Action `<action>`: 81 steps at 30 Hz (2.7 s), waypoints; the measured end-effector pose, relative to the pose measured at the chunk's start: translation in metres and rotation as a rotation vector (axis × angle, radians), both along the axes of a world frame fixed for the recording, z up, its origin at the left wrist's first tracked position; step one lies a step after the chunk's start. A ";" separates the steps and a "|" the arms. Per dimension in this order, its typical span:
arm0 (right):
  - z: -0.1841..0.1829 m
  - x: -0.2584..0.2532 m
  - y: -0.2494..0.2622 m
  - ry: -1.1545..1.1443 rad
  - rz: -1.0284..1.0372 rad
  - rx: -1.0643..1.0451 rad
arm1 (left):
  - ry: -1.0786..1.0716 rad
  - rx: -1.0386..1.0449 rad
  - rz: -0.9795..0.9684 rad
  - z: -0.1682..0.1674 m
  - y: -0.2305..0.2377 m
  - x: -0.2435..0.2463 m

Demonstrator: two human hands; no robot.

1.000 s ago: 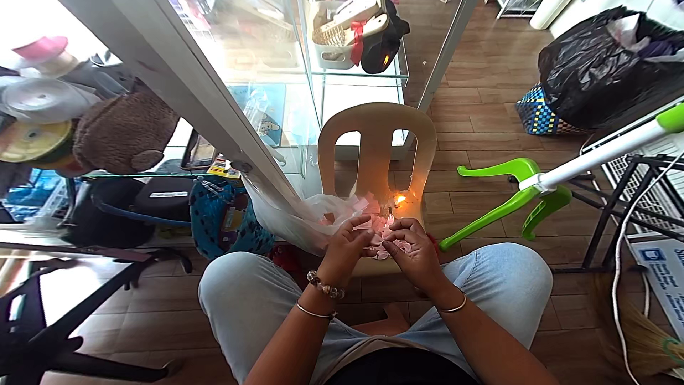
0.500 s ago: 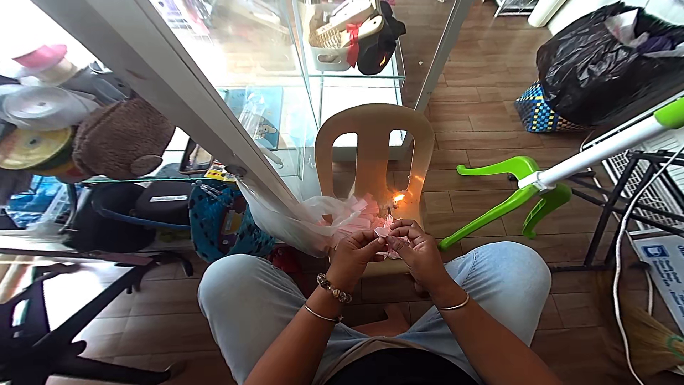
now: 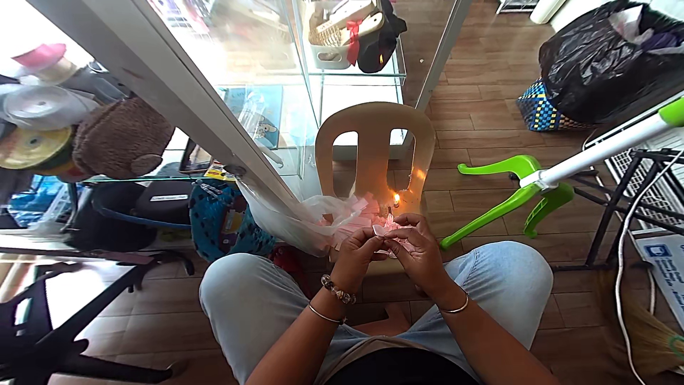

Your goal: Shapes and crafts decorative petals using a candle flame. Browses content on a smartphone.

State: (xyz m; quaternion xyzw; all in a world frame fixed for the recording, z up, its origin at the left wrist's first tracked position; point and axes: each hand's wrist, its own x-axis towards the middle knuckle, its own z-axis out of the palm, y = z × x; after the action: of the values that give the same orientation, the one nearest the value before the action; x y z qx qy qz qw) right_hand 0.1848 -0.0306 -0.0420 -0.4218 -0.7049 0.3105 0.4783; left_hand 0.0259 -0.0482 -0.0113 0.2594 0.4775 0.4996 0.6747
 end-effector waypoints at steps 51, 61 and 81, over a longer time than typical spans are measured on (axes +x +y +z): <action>0.030 0.006 -0.002 0.813 0.163 -1.243 | 0.388 0.514 -0.140 -0.020 0.005 -0.018; 0.018 0.014 -0.009 0.869 0.461 -1.382 | 0.161 0.549 -0.417 -0.025 0.007 -0.029; 0.012 0.003 -0.009 0.404 0.013 -0.353 | 0.180 0.368 -0.003 -0.020 0.008 0.004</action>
State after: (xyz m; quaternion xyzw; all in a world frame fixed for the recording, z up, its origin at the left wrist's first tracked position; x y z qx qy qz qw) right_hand 0.1878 -0.0397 -0.0302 -0.4237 -0.5327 0.5097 0.5262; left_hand 0.0297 -0.0403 -0.0316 0.4226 0.4362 0.5523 0.5711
